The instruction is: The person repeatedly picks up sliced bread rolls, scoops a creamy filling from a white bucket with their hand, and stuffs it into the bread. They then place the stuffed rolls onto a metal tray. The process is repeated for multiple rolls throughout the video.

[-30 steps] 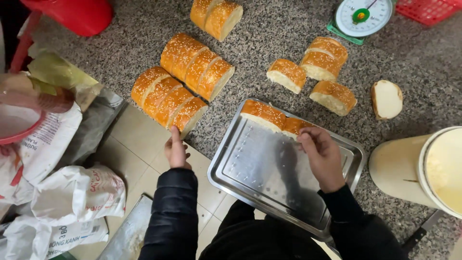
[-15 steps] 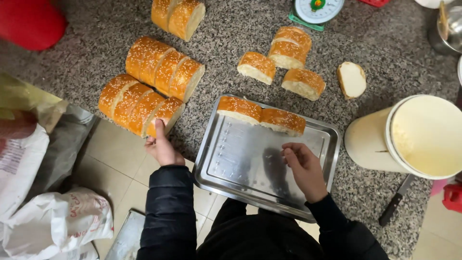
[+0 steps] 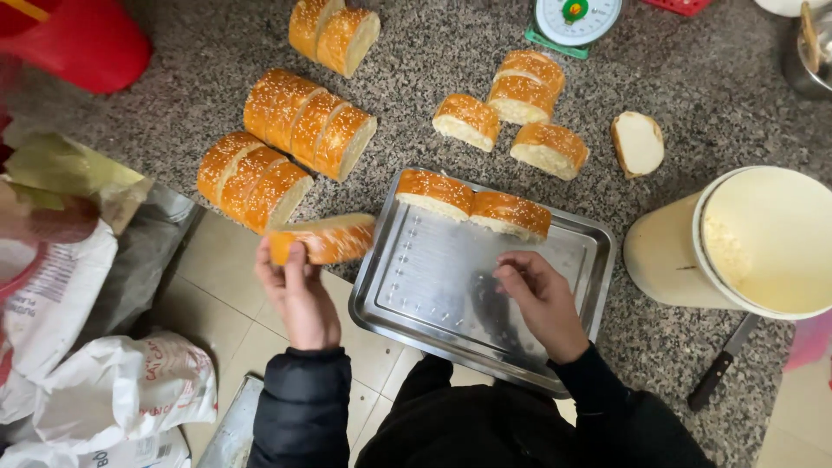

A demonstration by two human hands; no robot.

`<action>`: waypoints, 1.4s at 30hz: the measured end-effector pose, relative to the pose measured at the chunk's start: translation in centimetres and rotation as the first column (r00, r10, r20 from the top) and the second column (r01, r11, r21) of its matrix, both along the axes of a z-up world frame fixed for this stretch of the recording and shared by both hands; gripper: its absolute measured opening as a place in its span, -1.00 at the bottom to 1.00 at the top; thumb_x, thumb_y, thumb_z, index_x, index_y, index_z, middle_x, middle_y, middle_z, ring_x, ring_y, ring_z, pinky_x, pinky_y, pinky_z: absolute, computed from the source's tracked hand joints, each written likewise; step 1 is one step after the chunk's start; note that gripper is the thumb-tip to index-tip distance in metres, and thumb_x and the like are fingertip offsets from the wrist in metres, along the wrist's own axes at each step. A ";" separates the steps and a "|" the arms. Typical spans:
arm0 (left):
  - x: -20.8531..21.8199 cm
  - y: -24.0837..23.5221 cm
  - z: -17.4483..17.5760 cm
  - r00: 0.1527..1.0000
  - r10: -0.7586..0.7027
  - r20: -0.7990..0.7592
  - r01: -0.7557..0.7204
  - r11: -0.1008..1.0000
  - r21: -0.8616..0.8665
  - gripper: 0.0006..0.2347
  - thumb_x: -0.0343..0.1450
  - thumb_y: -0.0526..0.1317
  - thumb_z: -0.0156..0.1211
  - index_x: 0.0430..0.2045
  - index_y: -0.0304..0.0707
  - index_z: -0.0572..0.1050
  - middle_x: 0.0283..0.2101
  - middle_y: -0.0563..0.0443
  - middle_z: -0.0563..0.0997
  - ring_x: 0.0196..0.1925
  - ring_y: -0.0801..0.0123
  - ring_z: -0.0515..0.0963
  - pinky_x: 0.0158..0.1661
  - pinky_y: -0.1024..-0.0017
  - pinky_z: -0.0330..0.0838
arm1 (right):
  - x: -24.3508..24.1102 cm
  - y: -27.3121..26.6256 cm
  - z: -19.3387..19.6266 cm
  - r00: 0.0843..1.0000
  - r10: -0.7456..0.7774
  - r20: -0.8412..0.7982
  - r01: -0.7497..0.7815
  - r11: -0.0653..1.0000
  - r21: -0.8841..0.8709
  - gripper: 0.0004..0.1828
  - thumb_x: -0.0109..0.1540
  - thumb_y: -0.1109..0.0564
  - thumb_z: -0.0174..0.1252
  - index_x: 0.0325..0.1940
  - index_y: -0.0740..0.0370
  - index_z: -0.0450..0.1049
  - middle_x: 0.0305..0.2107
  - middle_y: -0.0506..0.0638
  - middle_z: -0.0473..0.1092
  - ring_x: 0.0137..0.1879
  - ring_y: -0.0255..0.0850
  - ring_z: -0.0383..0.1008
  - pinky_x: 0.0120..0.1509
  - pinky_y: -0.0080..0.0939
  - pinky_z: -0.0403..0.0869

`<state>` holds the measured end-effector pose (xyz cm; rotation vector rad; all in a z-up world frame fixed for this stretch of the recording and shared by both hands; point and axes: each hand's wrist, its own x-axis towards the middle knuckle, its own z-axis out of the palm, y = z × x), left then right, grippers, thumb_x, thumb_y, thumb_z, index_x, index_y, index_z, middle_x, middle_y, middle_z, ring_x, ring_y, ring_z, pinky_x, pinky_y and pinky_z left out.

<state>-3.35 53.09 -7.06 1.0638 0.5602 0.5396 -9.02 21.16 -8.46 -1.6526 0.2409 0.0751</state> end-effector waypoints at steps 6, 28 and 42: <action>-2.2 -9.0 4.6 0.907 -0.407 0.109 0.421 0.877 -0.233 -0.51 0.60 -0.20 0.26 0.47 0.03 0.26 0.35 -0.20 0.54 0.32 0.12 0.59 0.27 0.09 0.56 | -0.7 -2.0 6.1 0.926 0.340 0.164 -0.359 0.927 0.104 0.15 0.27 0.18 0.47 0.81 0.14 -0.05 0.44 0.25 0.33 0.42 0.02 0.41 0.43 0.07 0.49; -2.7 -41.2 18.3 0.138 -0.990 0.004 0.789 0.112 0.604 -0.13 0.53 -0.16 0.44 0.66 -0.26 -0.12 0.74 -0.31 0.06 0.64 0.13 0.41 0.43 0.26 0.57 | -8.3 -29.7 12.5 0.936 -0.033 0.351 -0.025 0.987 0.158 -0.06 0.30 0.33 0.39 0.70 0.28 0.08 0.32 0.27 0.50 0.35 -0.03 0.61 0.49 -0.08 0.57; 2.7 -55.7 1.3 0.154 -0.193 -0.969 0.552 -0.796 0.246 -0.26 0.28 0.05 0.48 0.30 0.27 0.08 0.29 -0.32 0.45 0.14 -0.33 0.76 0.07 -0.23 0.61 | -7.4 -38.0 5.5 0.714 -0.691 -0.114 0.686 0.657 0.312 -0.76 0.61 0.08 0.05 0.37 0.08 0.35 -0.02 -0.06 0.51 0.00 -0.28 0.70 0.10 -0.39 0.70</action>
